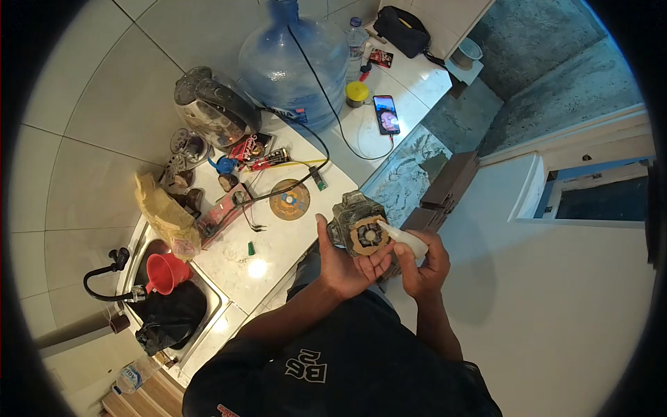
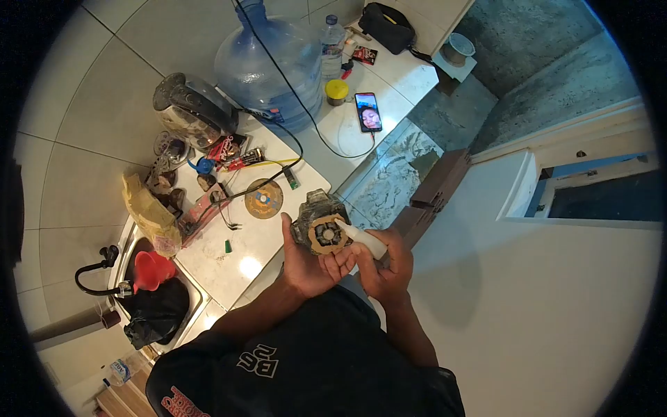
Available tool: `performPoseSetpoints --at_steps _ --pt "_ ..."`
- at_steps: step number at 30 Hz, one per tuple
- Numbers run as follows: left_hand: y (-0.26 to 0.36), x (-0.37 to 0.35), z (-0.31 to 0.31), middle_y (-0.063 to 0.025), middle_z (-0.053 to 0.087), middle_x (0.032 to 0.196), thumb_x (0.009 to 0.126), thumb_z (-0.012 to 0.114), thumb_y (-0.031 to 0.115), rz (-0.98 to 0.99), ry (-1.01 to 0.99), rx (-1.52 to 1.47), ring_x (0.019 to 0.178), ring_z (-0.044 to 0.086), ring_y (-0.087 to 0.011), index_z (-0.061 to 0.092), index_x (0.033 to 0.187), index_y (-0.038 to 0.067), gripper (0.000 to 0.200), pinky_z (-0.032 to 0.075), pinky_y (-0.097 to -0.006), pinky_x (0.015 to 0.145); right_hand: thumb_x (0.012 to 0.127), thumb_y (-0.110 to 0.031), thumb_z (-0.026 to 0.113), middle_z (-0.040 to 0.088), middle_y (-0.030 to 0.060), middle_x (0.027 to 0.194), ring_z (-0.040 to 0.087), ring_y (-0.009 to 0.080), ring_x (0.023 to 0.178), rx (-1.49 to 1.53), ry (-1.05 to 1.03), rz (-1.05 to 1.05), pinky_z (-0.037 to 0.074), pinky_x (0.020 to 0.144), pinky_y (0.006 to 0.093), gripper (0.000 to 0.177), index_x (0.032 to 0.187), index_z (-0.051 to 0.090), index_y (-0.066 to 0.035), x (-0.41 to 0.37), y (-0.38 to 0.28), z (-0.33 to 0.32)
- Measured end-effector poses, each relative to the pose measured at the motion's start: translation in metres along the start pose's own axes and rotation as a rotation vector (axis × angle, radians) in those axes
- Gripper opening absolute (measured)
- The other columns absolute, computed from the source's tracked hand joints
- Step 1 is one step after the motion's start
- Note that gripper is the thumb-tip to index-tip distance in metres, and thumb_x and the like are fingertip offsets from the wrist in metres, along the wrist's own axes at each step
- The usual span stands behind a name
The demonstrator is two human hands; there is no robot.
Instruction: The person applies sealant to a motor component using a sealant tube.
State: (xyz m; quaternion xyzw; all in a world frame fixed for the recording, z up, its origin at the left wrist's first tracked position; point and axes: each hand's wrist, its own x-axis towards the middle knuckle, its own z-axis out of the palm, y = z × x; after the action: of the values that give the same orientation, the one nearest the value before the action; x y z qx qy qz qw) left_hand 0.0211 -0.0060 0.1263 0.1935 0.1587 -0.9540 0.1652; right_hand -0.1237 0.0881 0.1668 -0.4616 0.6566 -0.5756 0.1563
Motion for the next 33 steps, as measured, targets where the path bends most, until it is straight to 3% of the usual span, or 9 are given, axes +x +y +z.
performPoseSetpoints --at_steps 5,7,11,13,17,20,25,33 --pt "0.001 0.000 -0.005 -0.0090 0.065 0.133 0.070 0.046 0.103 -0.003 0.021 0.003 0.119 0.064 -0.0271 0.059 0.140 0.012 0.116 0.050 -0.0410 0.100 0.092 -0.004 0.075 0.069 0.0093 0.094 0.063 0.0135 0.082 -0.022 -0.011 0.003 0.049 0.073 0.0279 0.021 0.110 0.066 0.001 0.000 0.001 0.002" --pt "0.002 0.000 -0.008 -0.0097 0.063 0.137 0.074 0.049 0.098 -0.008 -0.034 -0.027 0.121 0.063 -0.0306 0.058 0.141 0.015 0.108 0.047 -0.0468 0.108 0.092 -0.004 0.075 0.069 0.0093 0.094 0.062 0.0135 0.081 -0.013 -0.017 -0.007 0.049 0.072 0.0279 0.021 0.110 0.066 0.001 0.001 0.001 0.003" --pt "0.000 0.001 -0.009 -0.0096 0.062 0.138 0.075 0.047 0.098 0.004 -0.017 0.006 0.124 0.062 -0.0305 0.058 0.142 0.015 0.107 0.047 -0.0477 0.109 0.091 -0.003 0.075 0.070 0.0096 0.093 0.063 0.0138 0.078 -0.017 -0.040 -0.033 0.049 0.071 0.0282 0.021 0.109 0.066 0.002 0.002 -0.001 0.003" --pt "0.001 0.002 -0.012 -0.0094 0.062 0.138 0.076 0.045 0.098 -0.015 -0.106 -0.030 0.126 0.060 -0.0309 0.058 0.142 0.016 0.106 0.046 -0.0486 0.110 0.091 -0.002 0.075 0.070 0.0097 0.093 0.063 0.0141 0.078 -0.020 -0.052 -0.023 0.049 0.070 0.0283 0.021 0.109 0.067 0.002 0.003 -0.003 0.003" --pt "-0.001 0.002 -0.007 -0.0088 0.063 0.138 0.075 0.044 0.099 -0.011 -0.057 -0.019 0.127 0.059 -0.0309 0.058 0.142 0.017 0.106 0.046 -0.0485 0.109 0.090 -0.002 0.076 0.071 0.0109 0.091 0.064 0.0160 0.076 -0.043 -0.048 -0.039 0.050 0.069 0.0293 0.021 0.109 0.067 0.001 0.002 -0.002 0.004" --pt "-0.001 0.003 -0.006 -0.0102 0.063 0.136 0.073 0.042 0.102 0.006 -0.035 0.013 0.122 0.063 -0.0289 0.057 0.142 0.012 0.114 0.051 -0.0432 0.103 0.088 -0.001 0.076 0.070 0.0126 0.089 0.066 0.0191 0.074 -0.036 -0.046 -0.062 0.051 0.066 0.0307 0.024 0.110 0.067 0.001 0.004 -0.004 0.008" --pt "0.000 0.005 -0.014 -0.0125 0.061 0.140 0.076 0.037 0.101 -0.056 -0.297 -0.110 0.128 0.060 -0.0328 0.054 0.144 0.012 0.114 0.048 -0.0493 0.108 0.087 0.000 0.077 0.069 0.0146 0.089 0.069 0.0232 0.073 -0.052 -0.056 -0.091 0.053 0.063 0.0331 0.027 0.112 0.067 0.001 0.001 0.001 0.009" --pt "0.002 0.005 -0.016 -0.0119 0.063 0.138 0.077 0.035 0.101 -0.069 -0.274 -0.164 0.124 0.062 -0.0319 0.055 0.144 0.012 0.113 0.047 -0.0489 0.109 0.087 -0.001 0.077 0.069 0.0149 0.087 0.069 0.0235 0.071 -0.012 -0.096 -0.082 0.053 0.062 0.0335 0.026 0.111 0.068 0.001 0.004 -0.002 0.015"
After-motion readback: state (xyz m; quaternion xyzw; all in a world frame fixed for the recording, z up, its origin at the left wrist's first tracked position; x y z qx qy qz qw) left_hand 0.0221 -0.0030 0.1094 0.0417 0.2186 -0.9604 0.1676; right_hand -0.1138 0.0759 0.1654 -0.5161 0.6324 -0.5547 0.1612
